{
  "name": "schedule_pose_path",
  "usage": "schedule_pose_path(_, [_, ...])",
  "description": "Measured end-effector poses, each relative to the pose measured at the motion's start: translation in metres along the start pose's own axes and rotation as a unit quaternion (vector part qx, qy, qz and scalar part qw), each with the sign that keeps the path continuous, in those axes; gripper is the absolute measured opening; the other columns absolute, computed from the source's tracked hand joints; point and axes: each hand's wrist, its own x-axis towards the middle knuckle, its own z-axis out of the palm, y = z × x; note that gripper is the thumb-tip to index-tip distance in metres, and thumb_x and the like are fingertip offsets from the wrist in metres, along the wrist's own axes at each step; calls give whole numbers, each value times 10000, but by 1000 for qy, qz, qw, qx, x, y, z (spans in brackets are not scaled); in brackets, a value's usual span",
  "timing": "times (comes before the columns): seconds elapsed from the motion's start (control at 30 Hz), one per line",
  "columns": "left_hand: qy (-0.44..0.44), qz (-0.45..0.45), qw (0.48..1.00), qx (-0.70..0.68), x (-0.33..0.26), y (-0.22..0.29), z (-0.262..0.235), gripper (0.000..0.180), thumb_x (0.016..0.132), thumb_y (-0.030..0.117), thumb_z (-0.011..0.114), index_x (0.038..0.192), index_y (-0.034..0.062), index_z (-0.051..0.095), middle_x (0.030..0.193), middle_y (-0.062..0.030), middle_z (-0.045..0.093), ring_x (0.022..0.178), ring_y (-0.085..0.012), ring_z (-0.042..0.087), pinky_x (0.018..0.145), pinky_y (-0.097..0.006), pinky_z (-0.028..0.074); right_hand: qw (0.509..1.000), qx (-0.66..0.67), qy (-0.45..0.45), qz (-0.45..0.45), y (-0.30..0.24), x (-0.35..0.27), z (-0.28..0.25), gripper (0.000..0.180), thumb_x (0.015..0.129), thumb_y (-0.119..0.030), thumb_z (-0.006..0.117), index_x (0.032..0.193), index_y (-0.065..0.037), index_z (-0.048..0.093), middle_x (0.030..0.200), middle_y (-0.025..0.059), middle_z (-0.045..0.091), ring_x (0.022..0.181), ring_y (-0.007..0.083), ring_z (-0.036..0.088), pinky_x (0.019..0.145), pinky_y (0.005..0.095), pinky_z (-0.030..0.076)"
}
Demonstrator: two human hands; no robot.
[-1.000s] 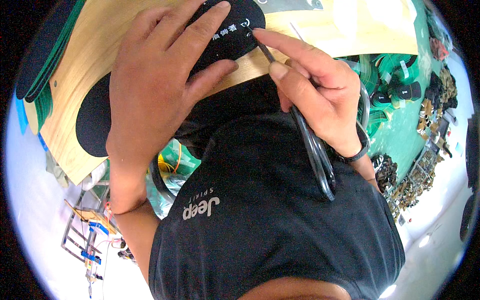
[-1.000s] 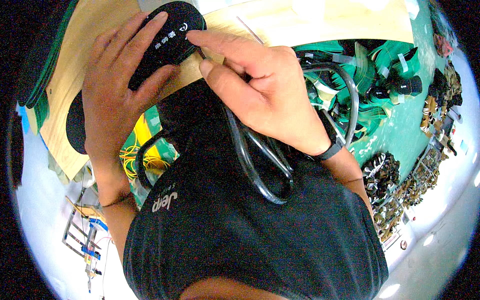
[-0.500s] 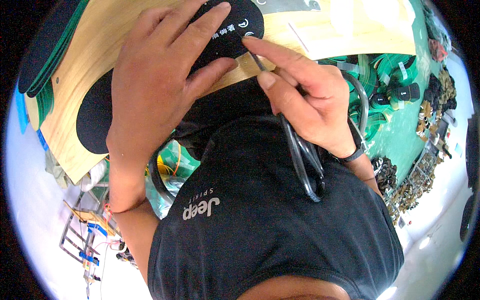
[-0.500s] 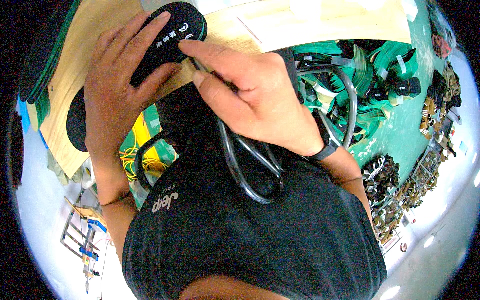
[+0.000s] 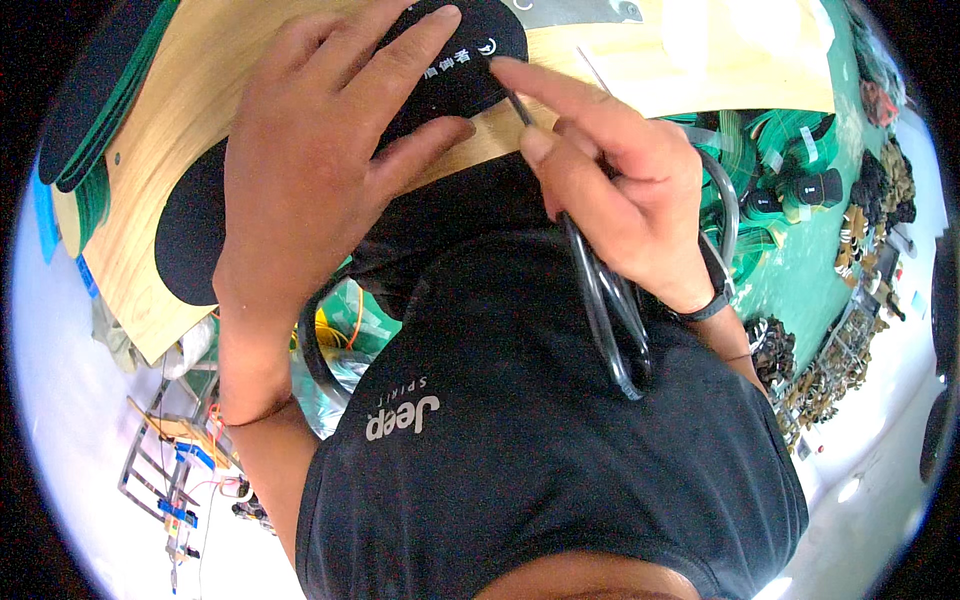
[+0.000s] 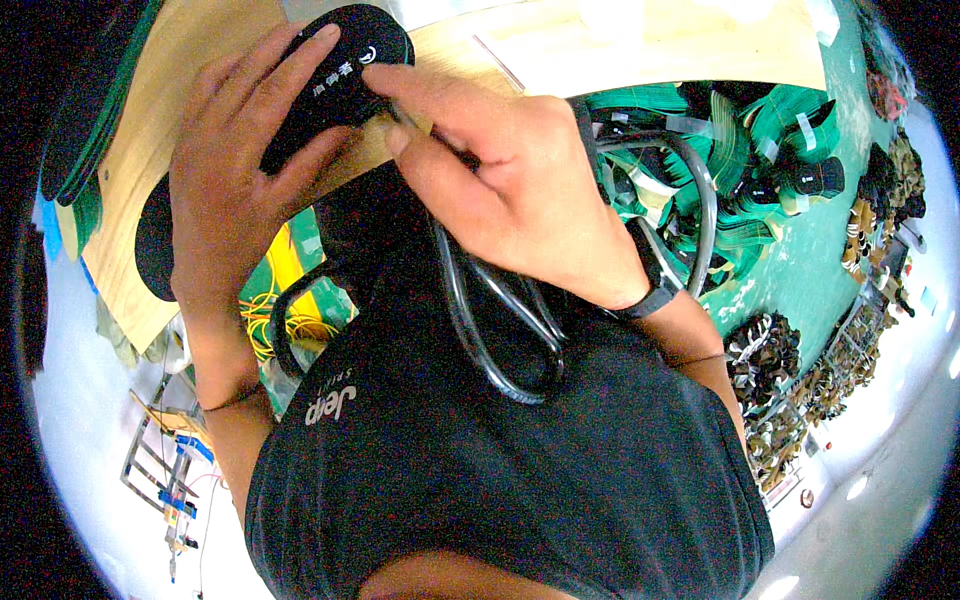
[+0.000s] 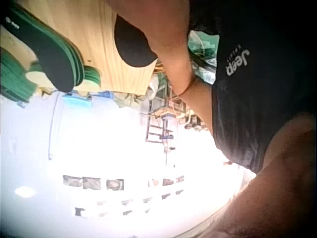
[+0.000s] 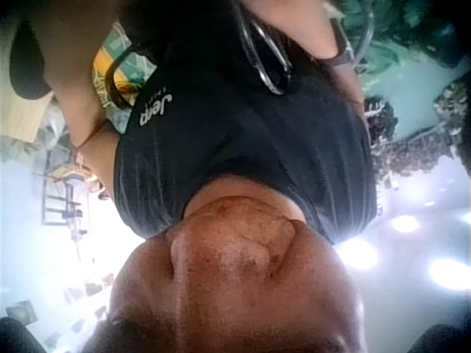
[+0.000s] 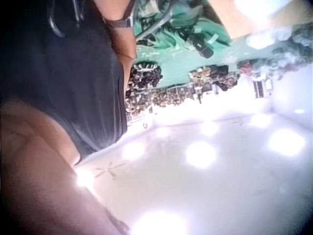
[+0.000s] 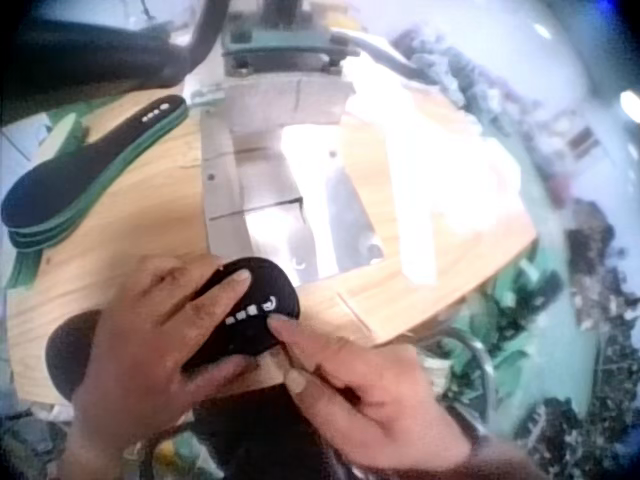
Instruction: The person applies adhesive stickers to shoe insoles by hand and using shears to cut the sticker sheet. The person peels stickers from a transparent sheet, aligns them onto the heel area of green and black insoles, and uses shears to trim the sheet before applying a final larger label from a blue packet.
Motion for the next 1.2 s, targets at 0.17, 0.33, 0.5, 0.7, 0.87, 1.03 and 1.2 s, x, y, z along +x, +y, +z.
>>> schedule_pose_path(0.17, [16,6,1000,-18,-1,-1,0,589,757,276,748,1317,209,579,1303,-94,575,1144,-334,532,991,-420,430,995,-3,68,67,5,4,-12,355,929,-43,553,1279,-15,604,570,-46,518,540,27,479,546,183,376])
schedule_pose_path(0.33, [13,1,1000,-26,-2,0,2,577,756,260,750,1308,223,589,1294,-94,579,1137,-333,534,981,-416,438,1000,-11,-16,21,-6,-1,-9,378,903,-3,557,1278,-12,604,514,-48,500,495,17,459,519,181,363])
schedule_pose_path(0.5, [4,12,1000,-4,0,-2,1,582,751,254,753,1310,232,589,1304,-92,572,1130,-335,536,979,-415,437,999,8,-37,27,-6,-5,-5,365,905,-7,562,1267,0,608,518,-38,512,481,23,459,494,187,356])
schedule_pose_path(0.7, [10,3,1000,2,-4,0,1,569,760,256,747,1307,231,592,1304,-92,574,1132,-332,537,981,-414,436,998,38,-21,50,-4,-8,-4,354,909,-11,568,1260,7,611,519,-42,515,486,24,473,504,183,365])
schedule_pose_path(0.87, [16,-5,999,-31,-3,1,1,555,766,260,743,1300,225,597,1294,-93,580,1135,-328,538,986,-414,434,998,44,-35,40,-8,-11,-4,356,906,-3,564,1258,2,614,525,-48,514,501,25,486,519,177,368])
schedule_pose_path(1.03, [13,11,1000,2,-2,-2,0,547,765,269,744,1291,220,601,1285,-98,584,1141,-332,539,979,-416,440,991,105,-20,80,-3,-5,-7,358,906,-13,558,1259,-6,616,525,-38,519,512,28,496,535,179,380])
schedule_pose_path(1.2, [12,-7,1000,-15,-2,1,2,553,763,285,745,1291,210,599,1280,-106,588,1152,-332,541,996,-418,427,998,24,-53,35,-7,-9,-9,363,912,-13,546,1269,-13,611,539,-26,550,504,24,498,520,178,384])
